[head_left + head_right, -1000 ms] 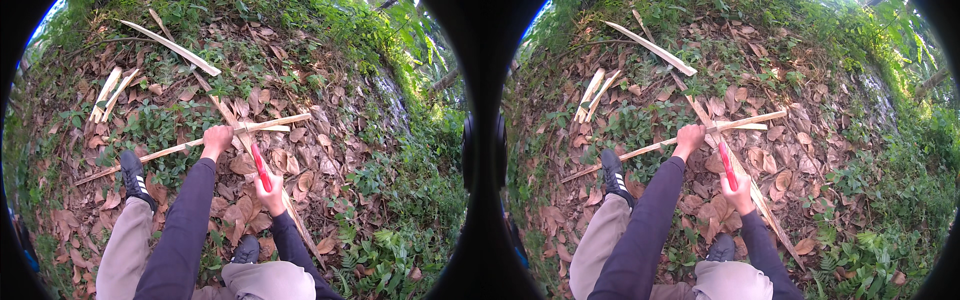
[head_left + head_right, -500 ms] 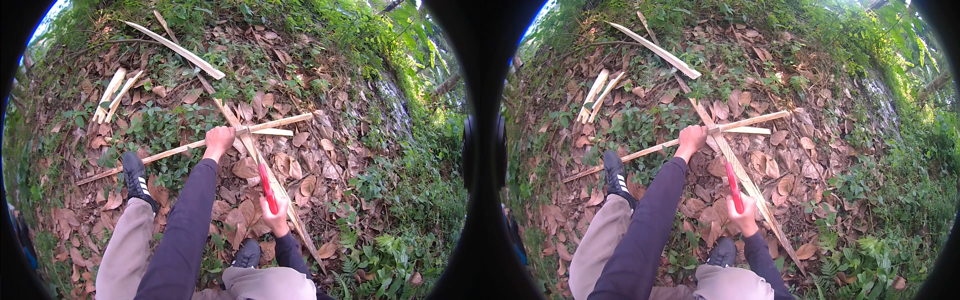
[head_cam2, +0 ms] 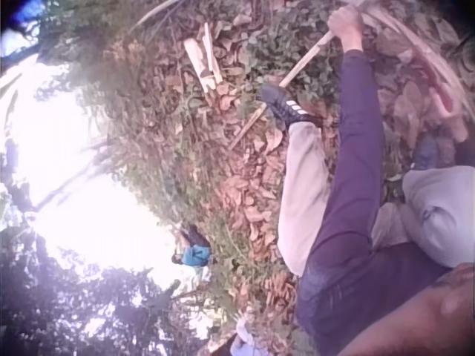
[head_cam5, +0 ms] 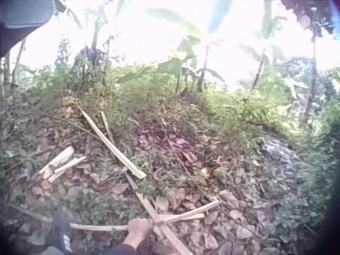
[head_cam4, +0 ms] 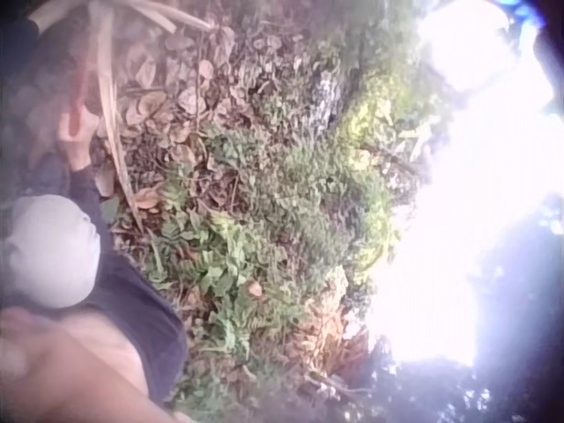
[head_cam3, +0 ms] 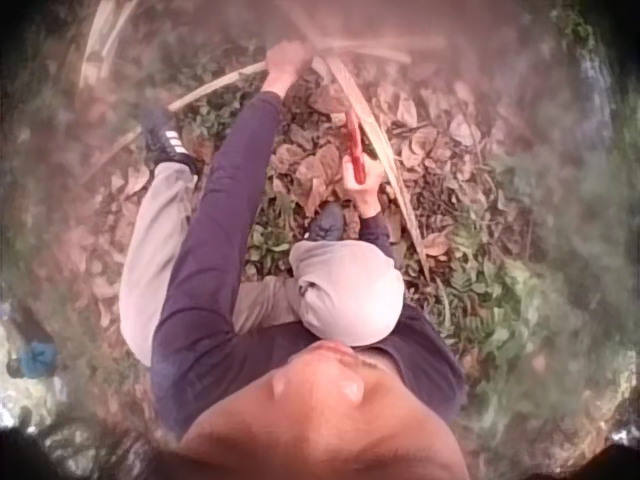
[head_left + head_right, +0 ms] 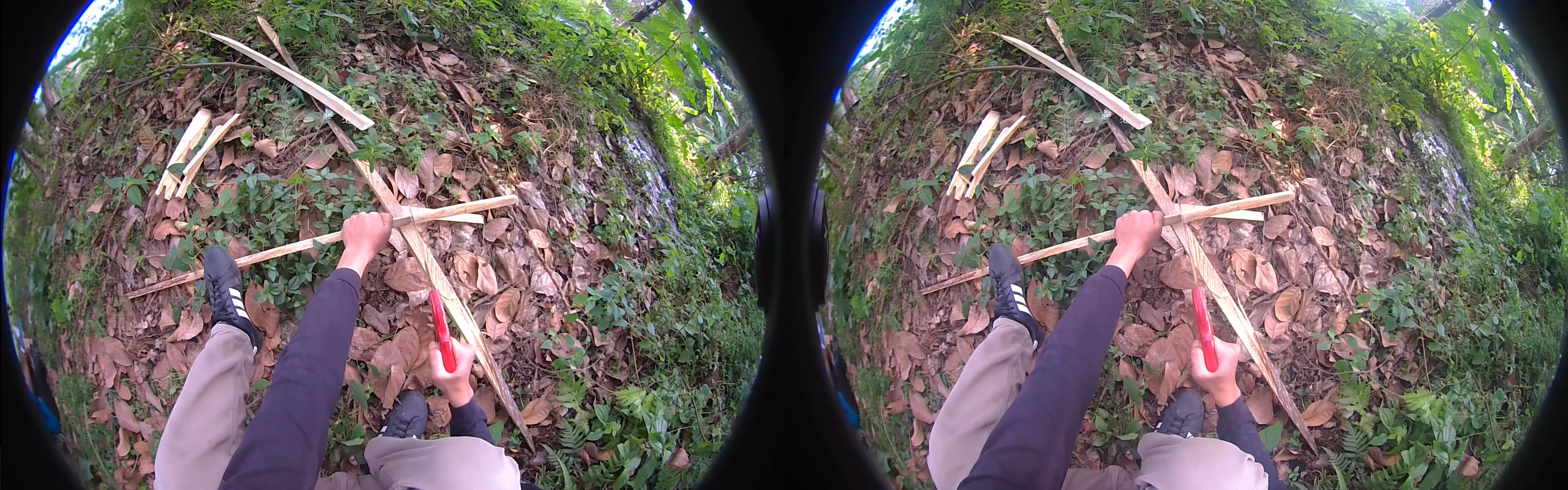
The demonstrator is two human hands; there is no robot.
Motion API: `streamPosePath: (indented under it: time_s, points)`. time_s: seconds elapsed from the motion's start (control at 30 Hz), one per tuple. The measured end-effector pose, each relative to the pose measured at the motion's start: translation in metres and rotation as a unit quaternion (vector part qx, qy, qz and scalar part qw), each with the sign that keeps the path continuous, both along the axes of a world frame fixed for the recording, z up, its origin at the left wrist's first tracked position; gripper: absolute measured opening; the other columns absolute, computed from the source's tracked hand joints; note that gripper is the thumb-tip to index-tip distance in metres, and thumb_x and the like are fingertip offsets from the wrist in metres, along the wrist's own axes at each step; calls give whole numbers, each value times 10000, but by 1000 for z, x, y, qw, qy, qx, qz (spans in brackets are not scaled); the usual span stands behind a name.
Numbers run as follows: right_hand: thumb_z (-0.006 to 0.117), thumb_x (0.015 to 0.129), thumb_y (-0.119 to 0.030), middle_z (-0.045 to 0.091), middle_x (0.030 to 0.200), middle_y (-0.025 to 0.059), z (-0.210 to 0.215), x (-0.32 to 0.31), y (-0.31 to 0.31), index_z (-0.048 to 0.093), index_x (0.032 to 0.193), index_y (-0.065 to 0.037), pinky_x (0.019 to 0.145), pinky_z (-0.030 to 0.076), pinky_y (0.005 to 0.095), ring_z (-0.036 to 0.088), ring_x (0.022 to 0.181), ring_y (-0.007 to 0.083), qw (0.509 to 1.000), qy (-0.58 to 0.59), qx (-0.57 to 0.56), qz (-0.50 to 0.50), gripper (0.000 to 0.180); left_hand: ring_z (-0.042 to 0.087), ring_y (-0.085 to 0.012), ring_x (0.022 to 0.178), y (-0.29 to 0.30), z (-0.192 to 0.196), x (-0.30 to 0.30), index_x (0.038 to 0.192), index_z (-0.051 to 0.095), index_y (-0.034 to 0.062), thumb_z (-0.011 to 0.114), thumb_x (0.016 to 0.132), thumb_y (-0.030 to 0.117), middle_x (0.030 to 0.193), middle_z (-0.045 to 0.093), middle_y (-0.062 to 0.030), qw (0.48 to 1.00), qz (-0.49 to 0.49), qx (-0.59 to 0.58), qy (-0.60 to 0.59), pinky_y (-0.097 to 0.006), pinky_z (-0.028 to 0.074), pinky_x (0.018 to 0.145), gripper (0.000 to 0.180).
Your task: The person uses a red machete to split long bamboo strips into thinner slats. They hold the bamboo against the ground and repeatedly strike it with the blade to separate the layers. The person works in a seated position on the forest floor, surrounded by cut bamboo pieces.
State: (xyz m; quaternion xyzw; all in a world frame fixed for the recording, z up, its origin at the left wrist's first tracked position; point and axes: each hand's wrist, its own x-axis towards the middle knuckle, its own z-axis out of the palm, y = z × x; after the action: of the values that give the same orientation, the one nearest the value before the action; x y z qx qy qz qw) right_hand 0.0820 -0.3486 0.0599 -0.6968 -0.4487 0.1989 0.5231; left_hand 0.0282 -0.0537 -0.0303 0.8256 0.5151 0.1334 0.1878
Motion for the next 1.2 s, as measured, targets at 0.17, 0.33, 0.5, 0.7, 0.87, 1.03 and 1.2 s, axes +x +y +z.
streamPosePath:
  time_s: [0.17,0.33,0.5,0.7,0.87,1.03,1.2]
  points:
    - [632,804,-72,431,457,77,-7,30,71,531,630,-18,426,339,340,438,374,165,999,-34,-29,-2,209,681,-406,713,-4,1,0,687,715,16,426,914,336,717,672,-233,1000,-20,3,1,-509,542,709,487]
    - [624,786,-81,508,497,108,0,12,70,588,659,-33,452,406,342,524,398,217,999,-15,-32,19,141,682,-397,692,1,-6,-1,673,712,16,413,915,325,701,672,-225,1000,-7,25,-1,-500,546,686,494]
    - [624,778,-65,512,489,100,-5,5,5,601,665,-19,470,444,322,560,422,196,999,-12,-42,-6,124,678,-395,657,-10,-7,0,653,705,22,402,916,314,686,669,-219,999,-9,34,0,-498,547,677,496]
    - [638,830,-75,415,480,27,-19,29,102,515,640,-17,437,302,314,383,434,91,999,24,-17,-28,234,679,-389,666,-9,-8,0,657,708,38,413,905,337,697,676,-207,999,-29,24,20,-498,546,671,488]
    - [626,799,-76,485,482,29,-22,1,-7,597,682,-1,450,386,273,478,422,94,997,66,-35,-25,142,683,-387,678,-7,-3,2,676,719,38,413,906,341,705,678,-210,1000,0,14,-1,-495,547,680,488]
    - [629,829,-82,444,461,38,-23,23,47,541,641,-24,430,335,328,436,404,122,1000,-2,-23,-21,215,684,-396,693,-15,-6,1,682,715,22,412,910,341,716,674,-234,1000,-3,11,3,-496,549,694,496]
    - [636,810,-75,419,468,56,-16,20,64,513,631,-33,426,323,329,412,389,141,1000,-23,-2,-6,222,683,-404,703,10,-4,-4,689,713,10,395,912,347,730,677,-234,1000,3,22,10,-500,551,705,514]
